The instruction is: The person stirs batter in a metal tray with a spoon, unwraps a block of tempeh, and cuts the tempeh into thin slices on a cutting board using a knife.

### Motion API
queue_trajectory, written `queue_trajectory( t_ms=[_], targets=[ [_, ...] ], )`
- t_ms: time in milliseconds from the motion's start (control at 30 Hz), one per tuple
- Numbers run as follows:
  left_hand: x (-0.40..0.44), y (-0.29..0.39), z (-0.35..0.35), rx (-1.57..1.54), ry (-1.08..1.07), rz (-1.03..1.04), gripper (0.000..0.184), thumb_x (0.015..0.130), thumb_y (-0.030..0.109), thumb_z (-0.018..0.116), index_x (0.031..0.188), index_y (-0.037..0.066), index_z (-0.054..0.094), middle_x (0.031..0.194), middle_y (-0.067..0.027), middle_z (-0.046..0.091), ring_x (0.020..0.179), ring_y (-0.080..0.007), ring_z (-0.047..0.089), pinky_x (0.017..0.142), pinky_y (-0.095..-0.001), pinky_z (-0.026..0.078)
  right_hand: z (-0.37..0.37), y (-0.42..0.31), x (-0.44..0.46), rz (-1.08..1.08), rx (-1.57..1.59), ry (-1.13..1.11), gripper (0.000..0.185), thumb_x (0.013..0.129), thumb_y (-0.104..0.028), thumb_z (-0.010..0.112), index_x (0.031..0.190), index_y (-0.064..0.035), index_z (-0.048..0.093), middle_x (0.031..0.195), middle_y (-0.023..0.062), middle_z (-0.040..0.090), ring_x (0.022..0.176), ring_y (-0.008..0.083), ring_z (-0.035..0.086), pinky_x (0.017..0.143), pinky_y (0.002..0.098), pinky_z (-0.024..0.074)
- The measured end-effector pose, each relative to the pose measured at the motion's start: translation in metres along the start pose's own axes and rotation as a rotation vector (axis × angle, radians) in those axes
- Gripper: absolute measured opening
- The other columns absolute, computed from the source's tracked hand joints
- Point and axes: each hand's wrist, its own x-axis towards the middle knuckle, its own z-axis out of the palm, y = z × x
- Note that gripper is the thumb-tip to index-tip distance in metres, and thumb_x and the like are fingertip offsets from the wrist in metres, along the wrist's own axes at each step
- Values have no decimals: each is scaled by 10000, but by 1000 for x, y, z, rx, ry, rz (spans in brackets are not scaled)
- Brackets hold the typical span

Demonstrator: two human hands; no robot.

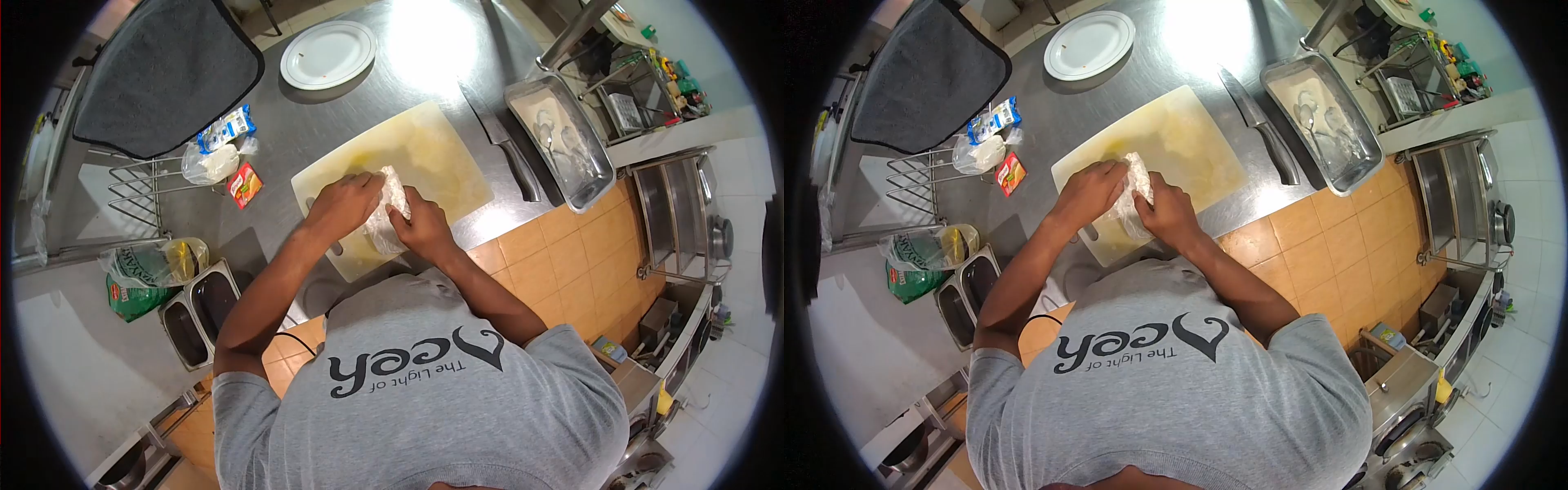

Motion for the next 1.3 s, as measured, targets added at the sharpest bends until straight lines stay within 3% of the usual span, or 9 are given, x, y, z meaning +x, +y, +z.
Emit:
queue_trajectory(
  t_ms=[133,333,500,633,800,900,967,1067,1300],
  targets=[
    [-1,4,4,21,-54,58,167,895,109,610,1038,32,574,992,-133,637,928,-330,641,769,-438,533,-1,0,3,-8,28,-1,372,899,-241,639,1120,36,526,730,270,648,708,479,641,643,525,516],
    [-3,25,22,31,447,-168,273,911,147,626,1158,38,580,1220,-243,535,1146,-381,535,987,-450,439,27,25,15,65,805,130,317,998,-212,579,1217,9,520,1003,119,677,909,191,656,821,323,509],
    [-13,30,43,-579,309,-354,780,909,331,694,1525,37,315,1478,-293,369,1384,-479,324,1089,-487,373,19,18,3,108,1119,-25,459,1049,-287,504,1415,-45,370,1276,62,542,1128,125,519,976,290,426],
    [-23,41,25,-356,103,-413,1171,722,435,855,1522,-73,166,1416,-326,394,1326,-464,401,1073,-490,389,9,7,-5,72,1375,-333,665,1051,-538,327,1530,-81,259,1492,70,383,1328,180,412,1092,365,361],
    [-36,16,69,-660,224,-413,1042,713,272,822,1521,-19,232,1385,-338,374,1301,-494,376,1073,-543,362,-33,44,-9,157,795,-453,617,1025,-513,441,1422,-43,491,1425,122,538,1210,277,570,1046,393,427],
    [-38,17,57,-226,187,-360,1024,633,208,820,1527,112,331,1410,-316,343,1290,-458,389,1083,-538,348,-96,95,-5,-19,-216,314,417,854,-234,714,1200,-16,636,1269,216,614,1108,442,590,983,463,463],
    [-40,3,48,-133,96,-272,1017,602,208,829,1512,153,379,1421,-280,354,1297,-448,384,1090,-532,344,-125,141,-8,-287,-884,536,537,835,-242,709,1306,-37,554,1286,228,571,1198,421,532,905,523,507],
    [-44,-13,39,-118,-16,-239,1003,569,229,843,1488,218,442,1452,-204,358,1347,-413,353,1132,-533,293,-128,135,-19,88,-949,331,618,848,-236,693,1396,-62,466,1381,218,502,1200,415,529,862,521,537],
    [-42,-9,39,-68,-50,-262,1032,570,393,897,1479,194,452,1594,-175,204,1467,-401,208,1175,-604,197,-121,157,0,-127,-605,362,562,830,-148,682,1324,7,463,1108,228,540,1009,428,582,764,521,533]
  ],
)
